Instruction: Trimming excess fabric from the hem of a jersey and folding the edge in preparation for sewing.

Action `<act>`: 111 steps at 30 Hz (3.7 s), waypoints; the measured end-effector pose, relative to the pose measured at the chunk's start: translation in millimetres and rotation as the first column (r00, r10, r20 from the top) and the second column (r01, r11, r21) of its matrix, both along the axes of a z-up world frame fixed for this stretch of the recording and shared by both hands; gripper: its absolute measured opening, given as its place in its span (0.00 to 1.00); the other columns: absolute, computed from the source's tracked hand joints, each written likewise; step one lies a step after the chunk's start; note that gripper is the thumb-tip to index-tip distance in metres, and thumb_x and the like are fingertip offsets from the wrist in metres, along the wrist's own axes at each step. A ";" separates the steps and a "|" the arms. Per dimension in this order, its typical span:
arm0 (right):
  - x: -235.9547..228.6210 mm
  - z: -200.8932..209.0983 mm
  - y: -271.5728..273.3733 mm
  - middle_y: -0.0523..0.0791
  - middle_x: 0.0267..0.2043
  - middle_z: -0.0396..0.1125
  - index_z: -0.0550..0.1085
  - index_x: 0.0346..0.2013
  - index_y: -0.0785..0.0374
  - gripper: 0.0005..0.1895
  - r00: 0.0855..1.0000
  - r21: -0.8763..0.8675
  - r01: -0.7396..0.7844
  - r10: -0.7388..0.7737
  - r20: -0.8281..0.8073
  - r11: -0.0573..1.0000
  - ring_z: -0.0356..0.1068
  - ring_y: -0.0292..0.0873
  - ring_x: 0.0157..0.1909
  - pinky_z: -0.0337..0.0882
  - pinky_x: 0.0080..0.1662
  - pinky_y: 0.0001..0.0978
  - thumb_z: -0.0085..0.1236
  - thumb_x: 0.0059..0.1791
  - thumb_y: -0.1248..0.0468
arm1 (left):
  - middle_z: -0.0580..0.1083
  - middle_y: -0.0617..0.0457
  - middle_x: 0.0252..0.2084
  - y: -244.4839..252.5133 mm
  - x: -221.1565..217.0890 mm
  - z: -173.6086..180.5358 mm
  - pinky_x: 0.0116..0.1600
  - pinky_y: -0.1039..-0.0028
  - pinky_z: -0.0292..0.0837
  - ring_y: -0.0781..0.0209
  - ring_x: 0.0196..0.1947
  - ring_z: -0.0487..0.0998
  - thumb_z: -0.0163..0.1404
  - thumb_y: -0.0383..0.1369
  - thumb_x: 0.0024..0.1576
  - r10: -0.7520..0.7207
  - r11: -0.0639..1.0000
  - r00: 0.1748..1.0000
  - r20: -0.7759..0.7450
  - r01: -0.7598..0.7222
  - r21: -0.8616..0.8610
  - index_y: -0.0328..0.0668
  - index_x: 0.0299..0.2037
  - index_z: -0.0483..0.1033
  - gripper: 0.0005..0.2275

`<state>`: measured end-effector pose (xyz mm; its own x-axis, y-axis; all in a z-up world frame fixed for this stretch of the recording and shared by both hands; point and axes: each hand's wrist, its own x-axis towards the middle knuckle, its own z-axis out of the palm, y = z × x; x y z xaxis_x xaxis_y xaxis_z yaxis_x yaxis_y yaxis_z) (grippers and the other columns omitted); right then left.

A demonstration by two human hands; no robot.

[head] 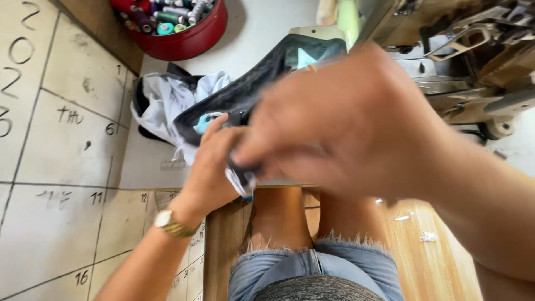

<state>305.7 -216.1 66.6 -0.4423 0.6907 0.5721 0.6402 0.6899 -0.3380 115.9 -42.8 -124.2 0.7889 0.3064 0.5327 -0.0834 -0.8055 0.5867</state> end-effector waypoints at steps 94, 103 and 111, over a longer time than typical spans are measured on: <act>120.7 -108.1 -16.8 0.39 0.41 0.79 0.86 0.43 0.58 0.08 0.818 -0.443 0.500 -0.573 -0.040 0.744 0.75 0.35 0.46 0.70 0.48 0.26 0.73 0.50 0.70 | 0.72 0.51 0.17 49.7 -70.8 149.5 0.24 0.71 0.51 0.61 0.18 0.62 0.62 0.39 0.58 0.251 0.923 0.740 -0.624 -0.378 -0.078 0.46 0.45 0.94 0.11; 121.4 -104.6 -19.3 0.40 0.41 0.79 0.86 0.43 0.58 0.09 0.788 -0.493 0.535 -0.616 -0.003 0.687 0.75 0.34 0.46 0.70 0.44 0.27 0.75 0.48 0.68 | 0.66 0.55 0.23 24.6 -59.6 141.5 0.24 0.81 0.48 0.70 0.21 0.59 0.68 0.26 0.53 0.185 0.880 0.921 -0.344 -0.311 -0.358 0.32 0.33 0.79 0.09; 120.6 -95.9 -10.8 0.38 0.41 0.78 0.87 0.43 0.55 0.09 0.734 -0.587 0.561 -0.678 0.027 0.584 0.70 0.31 0.44 0.68 0.34 0.24 0.76 0.49 0.66 | 0.62 0.54 0.18 54.6 -87.3 127.1 0.30 0.76 0.49 0.66 0.19 0.58 0.59 0.30 0.59 0.101 0.966 0.966 -0.239 -0.153 -0.210 0.36 0.32 0.71 0.10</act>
<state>426.4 -226.9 -29.2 0.2812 0.9585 0.0460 0.7280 -0.1819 -0.6610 28.6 11.8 2.8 0.8266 0.5029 0.2526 0.1654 -0.6462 0.7451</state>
